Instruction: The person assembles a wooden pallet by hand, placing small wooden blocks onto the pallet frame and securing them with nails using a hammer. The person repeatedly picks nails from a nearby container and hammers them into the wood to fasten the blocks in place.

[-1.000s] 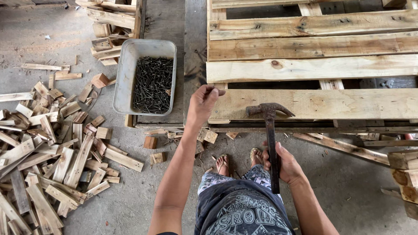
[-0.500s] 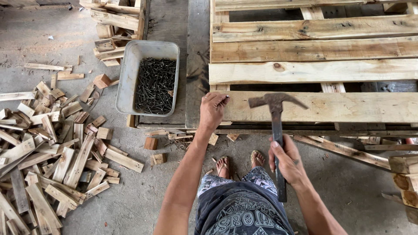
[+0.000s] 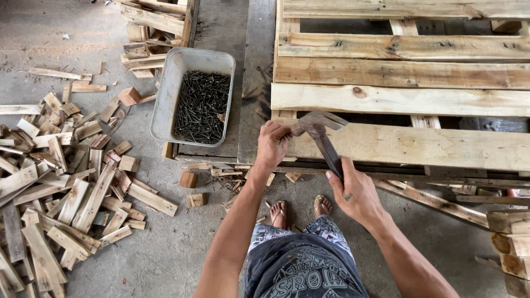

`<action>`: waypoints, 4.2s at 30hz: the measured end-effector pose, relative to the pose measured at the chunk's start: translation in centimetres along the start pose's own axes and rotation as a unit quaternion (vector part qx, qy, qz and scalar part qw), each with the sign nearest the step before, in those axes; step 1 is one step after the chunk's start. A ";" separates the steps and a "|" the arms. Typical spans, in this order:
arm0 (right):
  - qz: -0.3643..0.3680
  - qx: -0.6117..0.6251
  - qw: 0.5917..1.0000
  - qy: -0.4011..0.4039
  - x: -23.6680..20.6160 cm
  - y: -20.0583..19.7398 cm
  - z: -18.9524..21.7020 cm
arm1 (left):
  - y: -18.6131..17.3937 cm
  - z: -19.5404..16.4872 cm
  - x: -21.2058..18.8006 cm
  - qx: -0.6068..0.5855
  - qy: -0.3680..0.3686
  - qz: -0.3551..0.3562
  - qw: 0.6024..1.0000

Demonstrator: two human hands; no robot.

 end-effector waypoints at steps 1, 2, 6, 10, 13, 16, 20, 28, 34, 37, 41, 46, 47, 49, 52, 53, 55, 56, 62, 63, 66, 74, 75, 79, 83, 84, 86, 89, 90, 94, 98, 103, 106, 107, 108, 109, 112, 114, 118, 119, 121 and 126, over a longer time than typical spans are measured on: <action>0.005 0.025 0.999 0.024 -0.3 0.2 -0.5 | -0.2 -0.1 0.0 -0.006 0.003 -0.002 1.000; 0.011 0.047 0.998 0.045 -0.7 0.0 -1.0 | -0.3 -0.1 0.1 -0.011 0.005 -0.008 1.000; -0.154 0.150 0.975 -0.051 -3.5 -6.8 -0.3 | -0.8 0.5 -0.6 -0.081 -0.010 -0.006 0.997; -0.430 0.246 0.830 -0.254 -7.7 -17.8 2.5 | -0.9 3.0 -1.8 -0.106 -0.089 -0.052 0.989; -0.448 0.203 0.820 -0.292 -6.5 -19.1 5.2 | 0.4 5.9 -3.2 -0.194 -0.220 -0.048 0.955; -0.174 0.020 0.984 -0.037 -0.2 -9.4 4.5 | 1.2 7.4 -4.4 -0.256 -0.304 -0.035 0.917; 0.032 0.013 0.995 0.089 0.2 0.5 -1.4 | -0.1 6.3 -3.5 -0.255 -0.240 -0.055 0.935; -0.413 0.332 0.787 -0.316 -5.2 -19.5 -0.9 | 1.0 7.5 -4.2 -0.359 -0.329 -0.059 0.872; -0.026 -0.015 0.998 0.051 1.8 -5.0 2.8 | 0.9 8.8 -4.4 -0.339 -0.291 -0.093 0.890; 0.047 -0.028 0.985 0.161 0.6 -0.9 -3.0 | 0.7 8.5 -3.5 -0.259 -0.284 -0.065 0.921; -0.138 0.261 0.955 -0.013 -2.4 -9.3 -7.0 | -0.1 6.9 -3.7 -0.275 -0.276 -0.087 0.917; -0.447 0.301 0.780 -0.318 -7.8 -19.5 -0.8 | 0.2 6.7 -4.2 -0.310 -0.344 -0.105 0.880; -0.448 0.286 0.792 -0.299 -6.7 -18.3 0.9 | 0.0 6.5 -4.0 -0.320 -0.328 -0.111 0.882; -0.345 0.215 0.899 -0.161 -2.0 -12.6 3.1 | 0.2 6.6 -4.3 -0.344 -0.348 -0.113 0.865; 0.065 0.017 0.991 0.114 1.6 -0.3 1.1 | -0.4 6.1 -4.0 -0.293 -0.326 -0.105 0.893; 0.040 0.044 0.990 0.131 1.2 0.0 -0.1 | -0.7 5.7 -3.7 -0.258 -0.304 -0.096 0.912; -0.028 0.051 0.993 0.103 0.0 -2.6 -2.6 | -1.0 5.8 -4.0 -0.232 -0.338 -0.101 0.906; -0.027 0.155 0.978 0.138 -0.6 -3.8 -4.6 | -1.0 6.0 -3.4 -0.214 -0.343 -0.080 0.911; -0.455 0.304 0.780 -0.305 -7.4 -18.3 -1.9 | -0.7 6.4 -3.9 -0.216 -0.377 -0.080 0.897; -0.482 0.293 0.759 -0.326 -7.4 -17.6 -0.3 | -0.5 6.6 -3.9 -0.229 -0.371 -0.086 0.896; -0.358 0.221 0.895 -0.147 -2.4 -11.2 2.4 | -0.8 6.3 -3.4 -0.244 -0.298 -0.108 0.916; -0.140 0.249 0.958 -0.001 -1.3 -5.5 -6.6 | -0.4 6.6 -4.3 -0.255 -0.372 -0.089 0.888; -0.214 0.303 0.926 -0.075 -2.3 -9.4 -7.4 | -0.7 6.5 -4.1 -0.249 -0.355 -0.106 0.895; -0.454 0.303 0.781 -0.304 -7.2 -19.1 -4.2 | -0.8 6.1 -3.5 -0.241 -0.283 -0.113 0.922; -0.320 0.193 0.919 -0.124 -1.5 -9.7 1.9 | 0.2 8.0 -4.6 -0.257 -0.362 -0.097 0.891; -0.119 0.071 0.990 0.005 1.0 -2.9 2.0 | -0.3 7.5 -4.0 -0.239 -0.308 -0.106 0.915; 0.010 0.024 0.998 0.060 0.6 3.4 0.8 | -1.1 6.1 -3.1 -0.205 -0.198 -0.124 0.950; 0.007 0.081 0.994 0.078 -1.0 3.1 -4.6 | -0.5 7.4 -3.9 -0.208 -0.325 -0.115 0.916; -0.031 0.072 0.994 0.073 -1.6 0.9 -6.1 | -0.8 7.0 -3.5 -0.205 -0.304 -0.111 0.924; -0.334 0.298 0.876 -0.180 -4.6 -14.4 -5.5 | -0.8 6.5 -3.8 -0.231 -0.342 -0.115 0.903; -0.478 0.285 0.767 -0.319 -7.4 -19.5 1.0 | -0.7 6.3 -3.8 -0.240 -0.346 -0.111 0.900; -0.001 -0.012 0.995 0.097 0.4 0.9 0.0 | -1.9 4.9 -2.5 -0.198 -0.252 -0.129 0.939; -0.011 0.018 0.988 0.154 0.1 3.8 -6.2 | -1.8 5.3 -2.1 -0.177 -0.312 -0.101 0.928; -0.042 0.047 0.988 0.140 -0.8 2.7 -7.8 | -1.3 5.8 -3.3 -0.180 -0.387 -0.088 0.900; -0.090 0.171 0.981 0.029 -0.7 0.5 -7.7 | -1.4 5.8 -2.9 -0.184 -0.383 -0.076 0.902; -0.156 0.237 0.959 -0.020 -1.6 -3.0 -8.4 | -1.1 5.7 -3.1 -0.193 -0.382 -0.069 0.901; -0.371 0.319 0.852 -0.189 -5.3 -15.0 -6.9 | -1.5 5.3 -3.0 -0.202 -0.326 -0.103 0.918; -0.472 0.307 0.772 -0.296 -7.6 -19.6 -3.0 | -1.8 4.9 -2.8 -0.185 -0.269 -0.122 0.937; -0.441 0.239 0.841 -0.203 -3.3 -14.2 3.4 | -1.0 5.9 -3.5 -0.184 -0.350 -0.094 0.914; -0.288 0.146 0.944 -0.067 0.0 -8.2 3.5 | -0.6 6.3 -3.8 -0.198 -0.402 -0.077 0.891; -0.031 -0.001 0.997 0.073 1.1 2.0 0.8 | -1.1 5.8 -3.2 -0.188 -0.393 -0.074 0.897; -0.032 -0.005 0.993 0.118 -2.4 7.5 -8.7 | -2.8 3.7 -1.7 -0.151 -0.283 -0.114 0.940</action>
Point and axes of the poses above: each hand's wrist, its own x-axis towards the middle knuckle, its own y-axis out of the palm, z = x × y, the point moved 8 cm from there along x, towards the middle knuckle, and after that the axes turned 12 degrees about -x, right-handed, at the moved point
